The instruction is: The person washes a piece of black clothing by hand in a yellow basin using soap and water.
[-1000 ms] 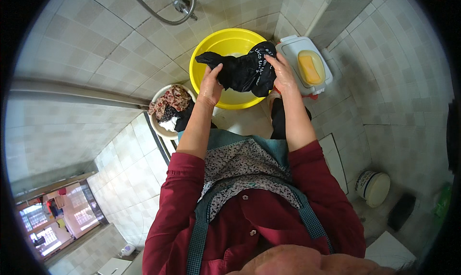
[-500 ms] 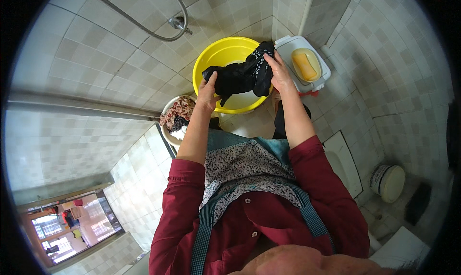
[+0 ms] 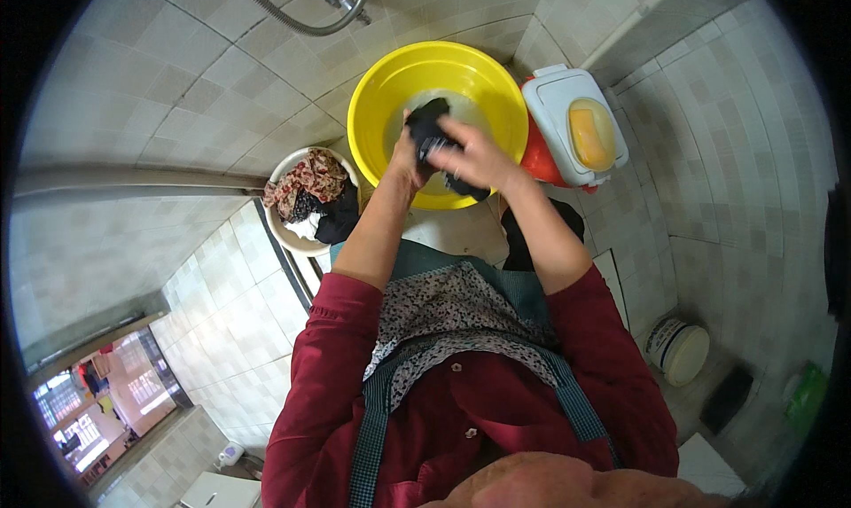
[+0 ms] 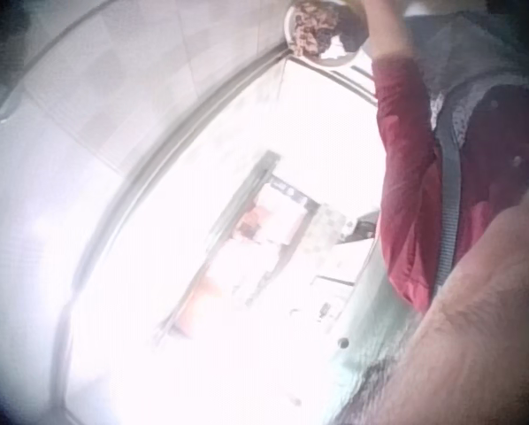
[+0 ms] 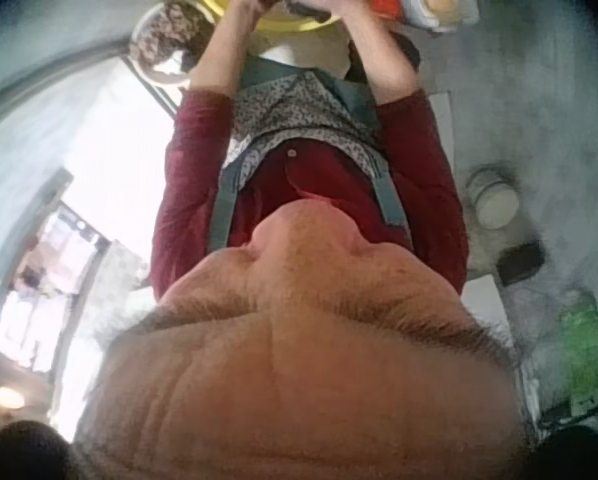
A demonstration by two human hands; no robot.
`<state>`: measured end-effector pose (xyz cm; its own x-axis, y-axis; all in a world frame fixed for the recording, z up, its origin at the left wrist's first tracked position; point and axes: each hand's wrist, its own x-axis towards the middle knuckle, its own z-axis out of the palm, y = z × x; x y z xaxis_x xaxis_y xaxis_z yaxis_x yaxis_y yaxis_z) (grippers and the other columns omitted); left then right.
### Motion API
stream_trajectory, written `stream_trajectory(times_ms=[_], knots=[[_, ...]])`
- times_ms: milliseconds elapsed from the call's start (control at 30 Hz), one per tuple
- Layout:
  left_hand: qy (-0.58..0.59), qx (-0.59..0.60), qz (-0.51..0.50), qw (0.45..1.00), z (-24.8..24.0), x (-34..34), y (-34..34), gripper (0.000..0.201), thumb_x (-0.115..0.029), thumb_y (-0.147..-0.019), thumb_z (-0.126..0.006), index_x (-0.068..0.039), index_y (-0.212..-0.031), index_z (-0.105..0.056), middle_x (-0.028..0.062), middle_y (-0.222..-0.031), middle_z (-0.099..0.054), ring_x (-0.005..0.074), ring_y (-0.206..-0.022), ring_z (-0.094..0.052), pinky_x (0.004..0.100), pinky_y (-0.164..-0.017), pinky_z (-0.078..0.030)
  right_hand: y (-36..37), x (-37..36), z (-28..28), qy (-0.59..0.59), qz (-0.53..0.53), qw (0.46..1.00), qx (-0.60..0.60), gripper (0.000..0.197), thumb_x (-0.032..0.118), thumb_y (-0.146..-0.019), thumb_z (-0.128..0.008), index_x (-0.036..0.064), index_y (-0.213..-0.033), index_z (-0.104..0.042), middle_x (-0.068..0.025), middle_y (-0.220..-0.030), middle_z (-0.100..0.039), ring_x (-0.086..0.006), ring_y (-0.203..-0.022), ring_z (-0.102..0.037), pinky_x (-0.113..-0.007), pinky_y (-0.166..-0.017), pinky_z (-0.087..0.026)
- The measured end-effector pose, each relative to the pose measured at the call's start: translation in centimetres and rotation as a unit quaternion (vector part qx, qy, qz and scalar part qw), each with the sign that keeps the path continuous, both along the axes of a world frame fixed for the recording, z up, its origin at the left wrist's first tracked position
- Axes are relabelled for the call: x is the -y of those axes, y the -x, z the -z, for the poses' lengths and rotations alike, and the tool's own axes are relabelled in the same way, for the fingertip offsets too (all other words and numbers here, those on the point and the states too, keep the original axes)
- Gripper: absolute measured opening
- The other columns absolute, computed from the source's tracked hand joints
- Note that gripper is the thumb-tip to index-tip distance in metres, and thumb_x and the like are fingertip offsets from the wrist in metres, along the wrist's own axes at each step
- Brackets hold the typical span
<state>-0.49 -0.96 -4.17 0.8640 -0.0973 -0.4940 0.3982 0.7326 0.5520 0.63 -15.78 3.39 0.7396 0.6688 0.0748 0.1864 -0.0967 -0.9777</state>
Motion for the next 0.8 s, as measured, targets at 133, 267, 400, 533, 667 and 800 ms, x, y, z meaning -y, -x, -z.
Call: stream_trajectory(times_ms=[133,267,400,533,667,800], knots=[[0.26,0.228,0.033,0.938,2.6,-2.2,-0.4,0.049,-0.048,-0.096,-0.037,-0.009,-0.123,-0.052,0.0133,-0.112,-0.06,0.0279,-0.1,-0.06,0.0464,-0.088,-0.049,4.8,-3.9,-2.9,0.144,-0.062,0.952,0.264,0.029,0.017,-0.071,-0.071,0.0039,-0.094,-0.059,-0.0147,-0.087,-0.057,-0.0322,-0.075,-0.061,-0.038,-0.065,-0.05],[0.061,-0.041,-0.138,0.988,-0.1,0.3,-1.3,0.042,-0.04,-0.097,-0.039,-0.009,-0.12,-0.052,0.0127,-0.111,-0.061,0.0279,-0.097,-0.062,0.0462,-0.086,-0.051,-0.6,-5.9,1.9,0.198,0.178,0.894,0.361,0.033,0.037,-0.071,-0.068,0.0074,-0.081,-0.057,-0.0122,-0.069,-0.062,-0.0334,-0.064,-0.063,-0.044,-0.058,-0.051],[0.016,-0.084,-0.136,0.987,-3.0,0.8,-2.6,0.037,-0.033,-0.097,-0.035,-0.008,-0.119,-0.052,0.0119,-0.11,-0.06,0.0273,-0.1,-0.061,0.0461,-0.086,-0.051,-6.6,-4.6,3.0,0.283,0.328,0.863,0.258,0.032,0.035,-0.075,-0.066,0.005,-0.08,-0.057,-0.0198,-0.068,-0.063,-0.0404,-0.065,-0.062,-0.048,-0.057,-0.049],[0.197,0.099,-0.136,0.966,6.9,-2.5,-2.4,0.038,-0.04,-0.095,-0.041,-0.011,-0.116,-0.054,0.0117,-0.106,-0.06,0.0256,-0.097,-0.06,0.0412,-0.084,-0.05,-0.5,-7.5,0.1,0.211,0.2,0.909,0.298,0.036,0.035,-0.075,-0.066,0.0082,-0.097,-0.058,-0.0172,-0.072,-0.064,-0.0371,-0.067,-0.064,-0.045,-0.061,-0.051],[0.187,0.036,-0.149,0.97,5.3,-0.3,-3.0,0.042,-0.042,-0.096,-0.04,-0.009,-0.115,-0.057,0.0107,-0.108,-0.061,0.0265,-0.101,-0.059,0.0418,-0.085,-0.049,-0.3,-7.5,1.7,0.271,0.19,0.894,0.303,0.027,0.034,-0.072,-0.067,0.0097,-0.081,-0.063,-0.0167,-0.07,-0.063,-0.037,-0.066,-0.063,-0.044,-0.06,-0.05],[0.02,-0.114,-0.103,0.988,-5.3,0.6,-2.0,0.046,-0.041,-0.094,-0.043,-0.003,-0.116,-0.055,0.0135,-0.109,-0.061,0.028,-0.098,-0.061,0.0452,-0.085,-0.05,-7.0,-4.4,2.8,0.258,0.387,0.862,0.203,0.03,0.034,-0.074,-0.064,0.0044,-0.078,-0.066,-0.0223,-0.071,-0.062,-0.0403,-0.069,-0.062,-0.045,-0.061,-0.049]])
